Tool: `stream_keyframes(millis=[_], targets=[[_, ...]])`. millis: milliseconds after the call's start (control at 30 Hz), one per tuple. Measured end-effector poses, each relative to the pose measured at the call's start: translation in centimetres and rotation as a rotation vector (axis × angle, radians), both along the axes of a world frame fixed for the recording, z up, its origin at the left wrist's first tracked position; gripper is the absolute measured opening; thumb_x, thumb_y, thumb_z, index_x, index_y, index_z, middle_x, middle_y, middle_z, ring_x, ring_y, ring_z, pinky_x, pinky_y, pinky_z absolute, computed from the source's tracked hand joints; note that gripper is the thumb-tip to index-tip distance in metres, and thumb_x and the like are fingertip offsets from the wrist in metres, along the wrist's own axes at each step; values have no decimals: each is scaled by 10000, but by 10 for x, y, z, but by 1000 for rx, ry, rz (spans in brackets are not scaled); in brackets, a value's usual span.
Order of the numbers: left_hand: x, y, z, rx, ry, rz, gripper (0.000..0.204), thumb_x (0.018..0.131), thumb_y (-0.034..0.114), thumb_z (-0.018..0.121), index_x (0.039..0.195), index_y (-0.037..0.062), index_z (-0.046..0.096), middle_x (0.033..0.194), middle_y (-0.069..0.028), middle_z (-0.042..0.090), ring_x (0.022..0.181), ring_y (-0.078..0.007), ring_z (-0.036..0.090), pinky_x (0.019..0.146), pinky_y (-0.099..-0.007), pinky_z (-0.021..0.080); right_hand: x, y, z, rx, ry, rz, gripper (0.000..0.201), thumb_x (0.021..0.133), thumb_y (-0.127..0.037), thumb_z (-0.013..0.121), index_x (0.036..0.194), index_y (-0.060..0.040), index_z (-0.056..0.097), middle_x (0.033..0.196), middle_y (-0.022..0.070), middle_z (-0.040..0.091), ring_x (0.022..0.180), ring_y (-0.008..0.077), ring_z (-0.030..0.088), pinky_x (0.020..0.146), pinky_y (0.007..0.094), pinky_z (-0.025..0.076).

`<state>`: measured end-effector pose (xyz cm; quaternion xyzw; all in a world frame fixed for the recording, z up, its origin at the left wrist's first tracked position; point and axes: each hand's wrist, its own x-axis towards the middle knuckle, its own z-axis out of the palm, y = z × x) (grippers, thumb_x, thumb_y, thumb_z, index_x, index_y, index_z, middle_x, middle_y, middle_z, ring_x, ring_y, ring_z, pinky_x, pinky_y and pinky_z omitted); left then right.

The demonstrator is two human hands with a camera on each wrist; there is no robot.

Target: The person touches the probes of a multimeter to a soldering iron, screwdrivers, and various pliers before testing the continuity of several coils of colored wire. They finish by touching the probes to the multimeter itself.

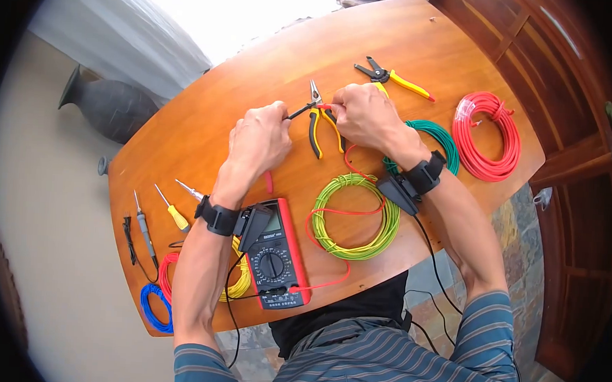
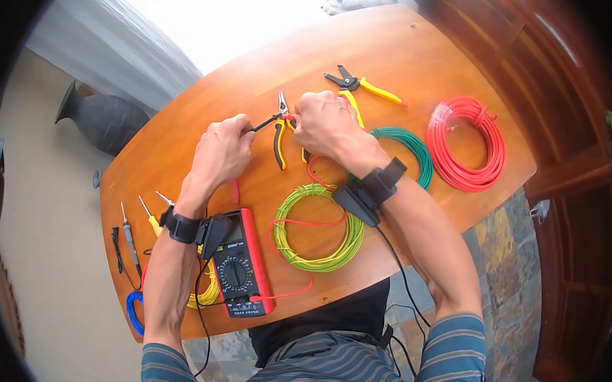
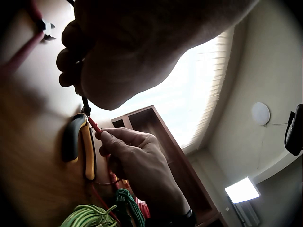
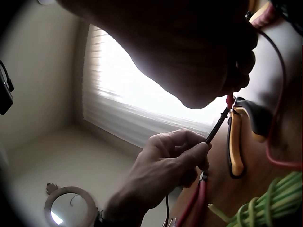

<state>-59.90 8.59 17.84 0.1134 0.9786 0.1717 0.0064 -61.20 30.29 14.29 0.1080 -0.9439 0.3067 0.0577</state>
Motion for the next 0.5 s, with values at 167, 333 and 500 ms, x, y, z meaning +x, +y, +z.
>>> stream_keyframes(millis=[167,333,500], targets=[[-7,-12,-6,34,-53,-2,200,994,197,644,1013,30,751,968,-272,761,959,-502,735,854,-580,580,-9,-1,2,36,-78,4,203,906,-173,676,850,7,752,855,313,723,860,505,733,792,563,587],[-2,-2,8,-133,34,22,193,980,163,671,1032,14,781,931,-249,763,905,-454,744,828,-514,585,-6,2,12,44,-60,-34,225,916,-190,679,917,20,758,875,306,738,881,500,742,815,556,598],[4,10,31,-101,134,-23,208,995,198,639,1015,31,761,960,-253,756,938,-480,742,821,-557,593,-14,46,20,-134,67,-148,229,927,-190,677,928,22,765,910,313,744,909,488,751,839,539,604]])
